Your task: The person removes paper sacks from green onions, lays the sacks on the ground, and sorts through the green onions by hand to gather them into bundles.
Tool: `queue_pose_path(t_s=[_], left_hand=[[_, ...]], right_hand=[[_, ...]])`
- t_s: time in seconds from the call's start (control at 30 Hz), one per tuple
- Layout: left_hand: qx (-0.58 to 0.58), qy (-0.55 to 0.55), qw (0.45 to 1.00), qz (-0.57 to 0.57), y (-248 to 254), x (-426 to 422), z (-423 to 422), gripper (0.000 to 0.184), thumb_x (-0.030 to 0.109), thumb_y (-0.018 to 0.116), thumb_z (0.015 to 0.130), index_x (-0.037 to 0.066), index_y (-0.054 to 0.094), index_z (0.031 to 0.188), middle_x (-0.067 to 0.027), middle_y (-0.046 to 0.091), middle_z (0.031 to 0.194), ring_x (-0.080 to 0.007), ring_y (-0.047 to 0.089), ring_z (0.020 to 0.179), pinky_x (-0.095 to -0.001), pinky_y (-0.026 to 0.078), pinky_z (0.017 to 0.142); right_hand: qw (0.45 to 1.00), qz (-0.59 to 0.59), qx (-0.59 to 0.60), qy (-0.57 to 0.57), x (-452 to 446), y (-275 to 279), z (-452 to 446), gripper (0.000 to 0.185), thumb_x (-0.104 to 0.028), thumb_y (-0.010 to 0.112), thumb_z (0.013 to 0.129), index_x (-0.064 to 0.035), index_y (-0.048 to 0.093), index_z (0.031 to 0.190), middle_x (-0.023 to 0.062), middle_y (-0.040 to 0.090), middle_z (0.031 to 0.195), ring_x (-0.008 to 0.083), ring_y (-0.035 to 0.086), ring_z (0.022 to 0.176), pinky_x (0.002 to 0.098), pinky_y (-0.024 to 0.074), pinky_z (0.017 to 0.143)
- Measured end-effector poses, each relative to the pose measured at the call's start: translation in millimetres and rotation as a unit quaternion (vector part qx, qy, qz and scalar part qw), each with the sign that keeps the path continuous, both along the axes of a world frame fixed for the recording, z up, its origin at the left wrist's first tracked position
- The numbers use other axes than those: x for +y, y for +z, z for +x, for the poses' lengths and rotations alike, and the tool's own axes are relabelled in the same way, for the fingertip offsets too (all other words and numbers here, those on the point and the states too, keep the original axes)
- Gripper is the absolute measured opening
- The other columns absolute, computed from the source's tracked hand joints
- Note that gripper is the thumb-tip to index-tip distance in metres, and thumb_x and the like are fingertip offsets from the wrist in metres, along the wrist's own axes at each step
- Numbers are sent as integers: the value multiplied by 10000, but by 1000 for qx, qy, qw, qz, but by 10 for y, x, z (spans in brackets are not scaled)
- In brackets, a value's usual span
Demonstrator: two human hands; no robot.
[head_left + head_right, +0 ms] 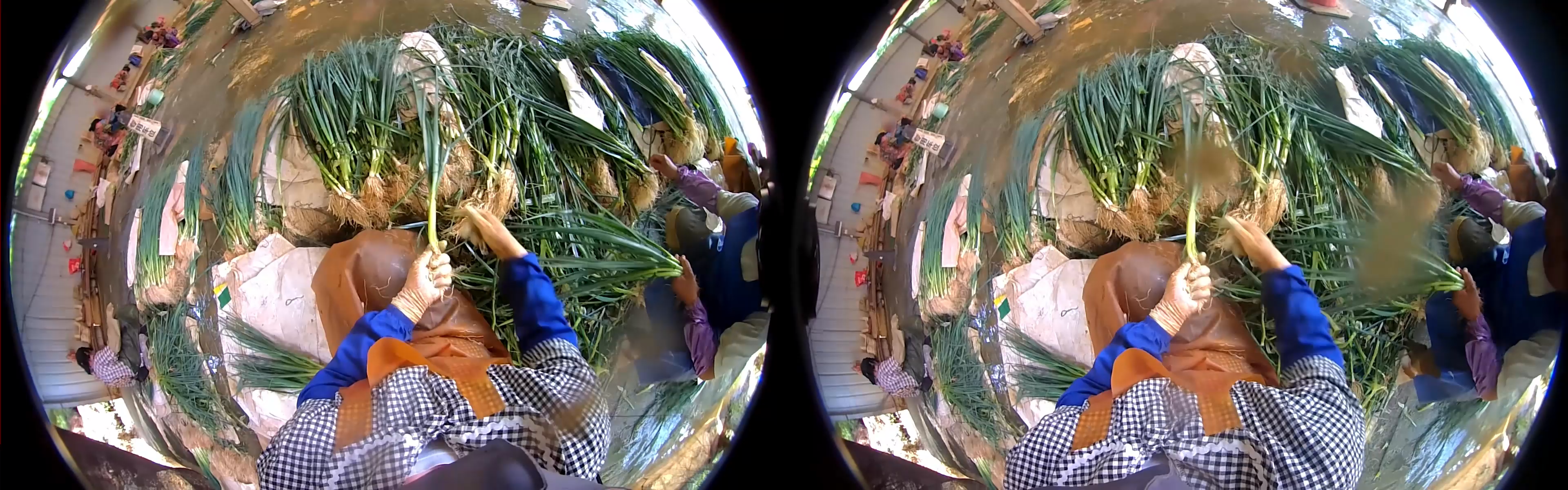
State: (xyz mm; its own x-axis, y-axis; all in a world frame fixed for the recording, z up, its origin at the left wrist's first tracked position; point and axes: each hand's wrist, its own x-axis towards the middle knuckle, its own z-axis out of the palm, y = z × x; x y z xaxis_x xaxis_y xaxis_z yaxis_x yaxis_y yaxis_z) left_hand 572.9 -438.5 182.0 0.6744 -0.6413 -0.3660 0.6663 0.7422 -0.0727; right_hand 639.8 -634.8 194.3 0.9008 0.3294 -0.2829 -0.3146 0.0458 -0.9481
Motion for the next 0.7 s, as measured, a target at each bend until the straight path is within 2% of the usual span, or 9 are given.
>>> queue_pose_path(t_s=[0.1, 0.17, 0.23, 0.3, 0.43, 0.47, 0.5, 0.6, 0.7], left_hand=[[5, -68, 998, 17, -117, 12, -2, 286, 335, 424, 922, 98, 542, 1033, 35, 375, 633, -87, 326, 461, -209, 279, 397], [24, 36, 942, 332, 364, -196, -23, 306, 371, 431, 918, 113, 541, 1042, 14, 515, 748, -104, 442, 531, -207, 351, 446], [-116, 36, 853, 508, 5, -127, -20, 269, 376, 485, 893, 165, 546, 1048, 12, 577, 860, -127, 533, 730, -234, 407, 528], [-19, 50, 912, 406, -312, -107, -15, 208, 339, 484, 899, 172, 558, 998, 13, 576, 855, -128, 532, 739, -223, 414, 548], [80, 166, 909, 374, -89, -148, 190, 171, 280, 413, 925, 151, 514, 973, 22, 476, 618, -88, 411, 462, -226, 330, 381], [38, 148, 926, 345, -257, -38, 194, 188, 285, 410, 927, 143, 518, 986, 18, 484, 620, -85, 406, 457, -225, 329, 380], [-5, 130, 940, 315, -379, 56, 196, 205, 291, 408, 929, 136, 523, 998, 14, 491, 622, -82, 400, 451, -225, 327, 379], [64, 130, 949, 281, -67, 31, 283, 255, 305, 448, 918, 107, 528, 1058, 28, 422, 596, -72, 318, 410, -189, 240, 342], [-65, 44, 996, 52, -15, 185, 324, 287, 296, 471, 910, 104, 532, 1115, 30, 410, 614, -57, 312, 414, -185, 237, 340]], right_hand=[[999, -4, -49, -13, 546, -204, 476, 328, -278, 423, 928, -23, 539, 1100, 52, 584, 745, 164, 531, 654, 266, 419, 591], [991, -33, -64, -110, 864, -259, 608, 290, -261, 461, 897, -14, 598, 968, 148, 629, 825, 317, 596, 785, 343, 461, 709], [899, -372, -175, -154, 951, -240, 551, 268, -339, 525, 843, -94, 610, 776, 174, 603, 708, 329, 595, 722, 353, 479, 630], [794, -515, -308, -92, 968, -628, 465, 300, -363, 531, 835, -103, 560, 688, 128, 587, 627, 318, 593, 606, 394, 471, 551], [837, -291, -462, -38, 642, -19, -303, 226, -242, 524, 851, -32, 544, 769, 137, 562, 662, 278, 576, 680, 359, 448, 571], [947, -207, -240, -41, 481, 152, -516, 200, -205, 513, 859, -32, 551, 768, 102, 516, 612, 204, 544, 630, 321, 435, 550], [904, -322, -280, 34, 253, 207, -670, 229, -197, 498, 875, -42, 552, 715, 64, 492, 591, 120, 494, 597, 268, 419, 531], [974, -199, -106, 21, -498, 141, -1018, 273, -264, 499, 879, -58, 541, 703, 32, 530, 683, 126, 492, 552, 257, 402, 493], [735, -531, -79, 414, -834, -178, -943, 221, -259, 504, 849, -55, 585, 879, 146, 616, 900, 272, 605, 829, 357, 490, 655]])
